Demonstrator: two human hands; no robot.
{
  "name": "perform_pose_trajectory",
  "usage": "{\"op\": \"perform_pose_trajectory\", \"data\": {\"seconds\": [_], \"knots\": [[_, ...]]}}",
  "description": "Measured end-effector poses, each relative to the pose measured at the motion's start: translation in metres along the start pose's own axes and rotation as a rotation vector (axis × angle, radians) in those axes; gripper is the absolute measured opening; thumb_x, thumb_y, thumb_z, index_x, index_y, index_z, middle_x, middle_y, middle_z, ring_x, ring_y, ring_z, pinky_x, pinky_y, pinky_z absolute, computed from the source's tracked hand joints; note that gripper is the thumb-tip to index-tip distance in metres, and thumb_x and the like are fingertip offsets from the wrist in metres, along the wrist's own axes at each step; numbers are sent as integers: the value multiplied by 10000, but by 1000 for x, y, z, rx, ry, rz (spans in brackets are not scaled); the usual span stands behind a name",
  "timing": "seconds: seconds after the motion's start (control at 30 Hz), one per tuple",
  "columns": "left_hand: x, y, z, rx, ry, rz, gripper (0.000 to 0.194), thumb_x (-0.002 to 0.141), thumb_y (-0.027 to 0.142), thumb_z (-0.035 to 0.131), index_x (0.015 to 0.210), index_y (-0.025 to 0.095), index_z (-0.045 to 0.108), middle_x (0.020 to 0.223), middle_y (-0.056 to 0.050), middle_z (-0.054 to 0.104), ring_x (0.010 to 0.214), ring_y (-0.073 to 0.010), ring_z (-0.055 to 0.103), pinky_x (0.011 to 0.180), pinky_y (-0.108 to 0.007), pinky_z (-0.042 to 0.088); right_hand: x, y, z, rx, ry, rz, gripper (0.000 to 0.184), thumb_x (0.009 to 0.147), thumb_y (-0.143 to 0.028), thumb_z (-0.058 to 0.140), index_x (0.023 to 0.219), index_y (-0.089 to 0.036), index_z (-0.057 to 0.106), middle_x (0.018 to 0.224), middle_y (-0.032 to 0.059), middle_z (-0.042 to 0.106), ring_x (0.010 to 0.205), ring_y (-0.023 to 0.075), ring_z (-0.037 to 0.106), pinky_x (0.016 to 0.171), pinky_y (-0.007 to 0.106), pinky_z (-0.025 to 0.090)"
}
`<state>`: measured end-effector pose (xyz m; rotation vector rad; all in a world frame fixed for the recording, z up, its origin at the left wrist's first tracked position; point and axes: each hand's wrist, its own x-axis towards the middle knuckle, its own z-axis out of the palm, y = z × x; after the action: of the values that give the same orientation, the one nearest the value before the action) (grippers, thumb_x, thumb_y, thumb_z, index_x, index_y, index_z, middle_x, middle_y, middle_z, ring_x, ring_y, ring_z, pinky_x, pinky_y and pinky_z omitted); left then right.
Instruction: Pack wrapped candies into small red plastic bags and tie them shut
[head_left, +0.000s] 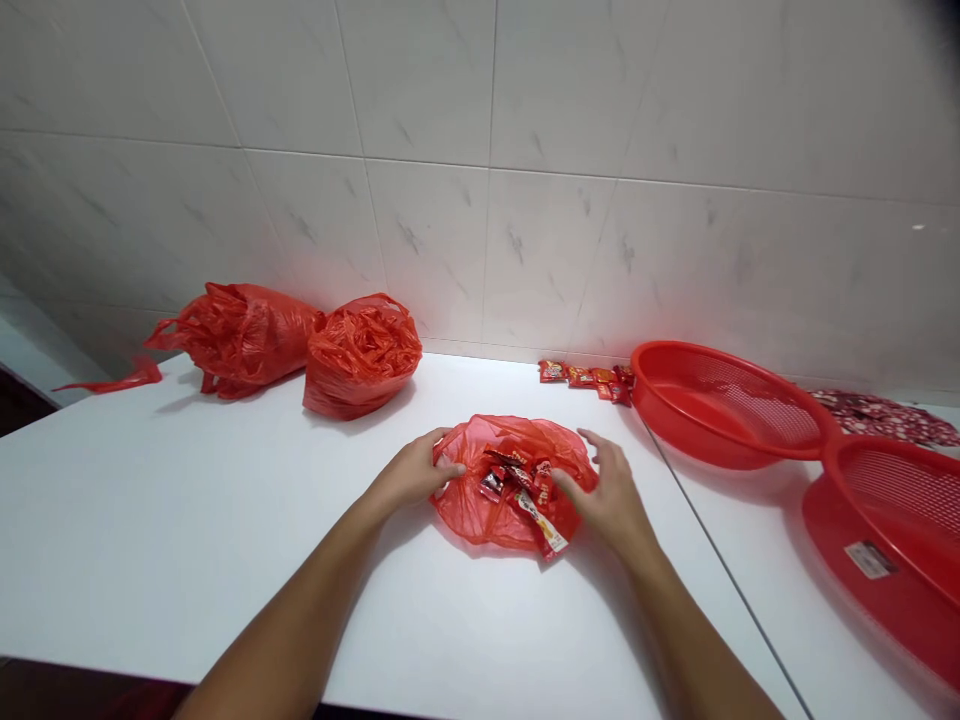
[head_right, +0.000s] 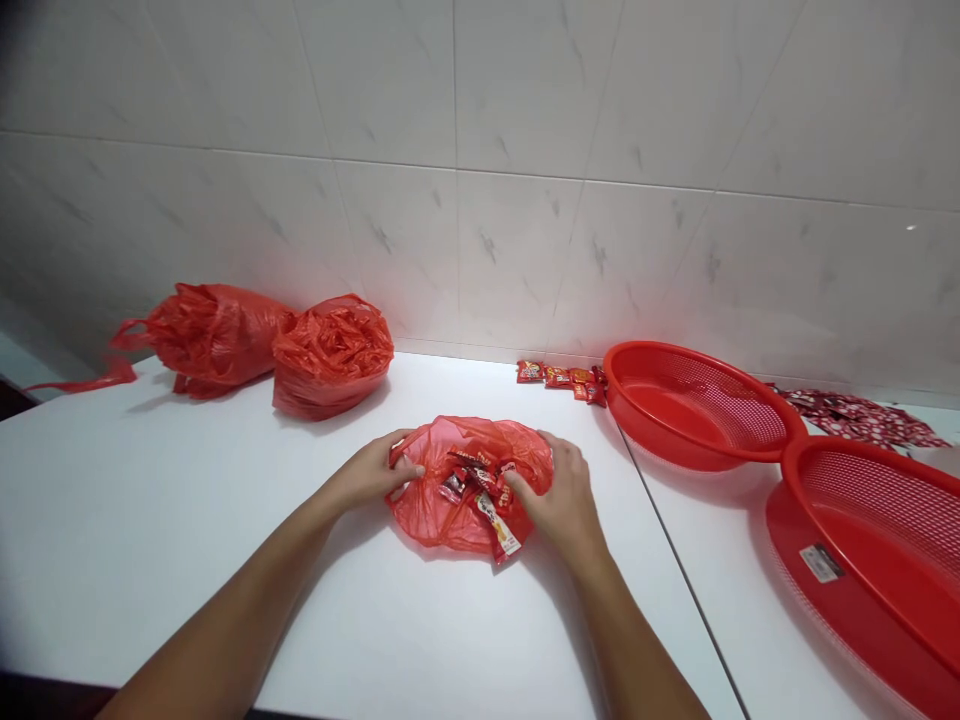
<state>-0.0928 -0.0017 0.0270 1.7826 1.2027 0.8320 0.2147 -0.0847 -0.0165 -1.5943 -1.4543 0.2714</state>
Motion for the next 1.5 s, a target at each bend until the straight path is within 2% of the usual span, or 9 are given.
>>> {"op": "perform_pose_trajectory", "data": {"seconds": [0.27,0.43,0.57,0.67,0.8,1.03,1.17,1.33,1.5], "knots": [[-1,15,0,-377,-91,25,703,821,434,842,1408,150,580,610,47,617,538,-124,527,560,-247,414,3,26,-1,-218,-91,168,654,747,-157,551,1395,-235,596,1282,98,637,1054,248,695,974,386,537],[-1,13,-9,-839,-23,179,634,781,302,897,1353,182,652,769,2,675,730,-133,621,730,-257,508,15,42,-31,53,-7,248,539,716,-252,609,1250,-209,670,1272,107,699,934,249,742,809,356,573],[-2,11,-19,-1105,75,271,520,738,228,907,1229,264,738,941,3,690,879,-123,649,867,-253,545,20,26,-58,45,-101,251,212,758,-378,666,870,-206,718,949,58,784,870,275,749,724,329,544],[-2,11,-24,-1136,116,268,447,741,208,888,1160,300,762,1008,4,703,916,-133,649,901,-271,553,26,-9,-79,-93,-276,145,179,791,-376,651,709,-222,688,757,6,747,729,232,713,636,286,494],[-2,10,-26,-1144,154,251,427,739,190,882,1133,309,772,1029,2,710,902,-130,641,869,-266,561,46,-67,-103,-39,-300,0,213,822,-381,633,849,-220,770,836,26,772,803,239,726,701,296,524],[-3,6,-29,-1081,150,294,474,751,289,865,1205,347,743,1051,-2,699,885,-147,619,830,-299,558,69,-129,-107,-212,155,-6,513,796,-234,572,1274,-341,724,1028,5,801,841,242,722,658,306,464],[-3,1,-29,-1067,161,283,479,737,314,868,1199,347,743,1063,-10,683,868,-151,602,821,-313,552,71,-132,-87,-110,234,19,593,867,-240,554,1454,-313,509,1079,27,772,705,198,689,613,300,453],[-2,1,-30,-1101,143,266,456,716,301,889,1154,332,768,1044,-16,672,858,-153,589,807,-313,556,84,-110,-77,-152,117,-28,186,789,-295,677,951,-252,757,848,48,768,708,234,692,565,293,450],[-2,1,-30,-1117,131,270,447,719,300,900,1146,333,772,1040,-9,680,852,-145,596,810,-307,560,82,-88,-98,-93,-6,-75,308,786,-280,619,1004,-315,833,947,35,800,799,259,722,608,314,499]]}}
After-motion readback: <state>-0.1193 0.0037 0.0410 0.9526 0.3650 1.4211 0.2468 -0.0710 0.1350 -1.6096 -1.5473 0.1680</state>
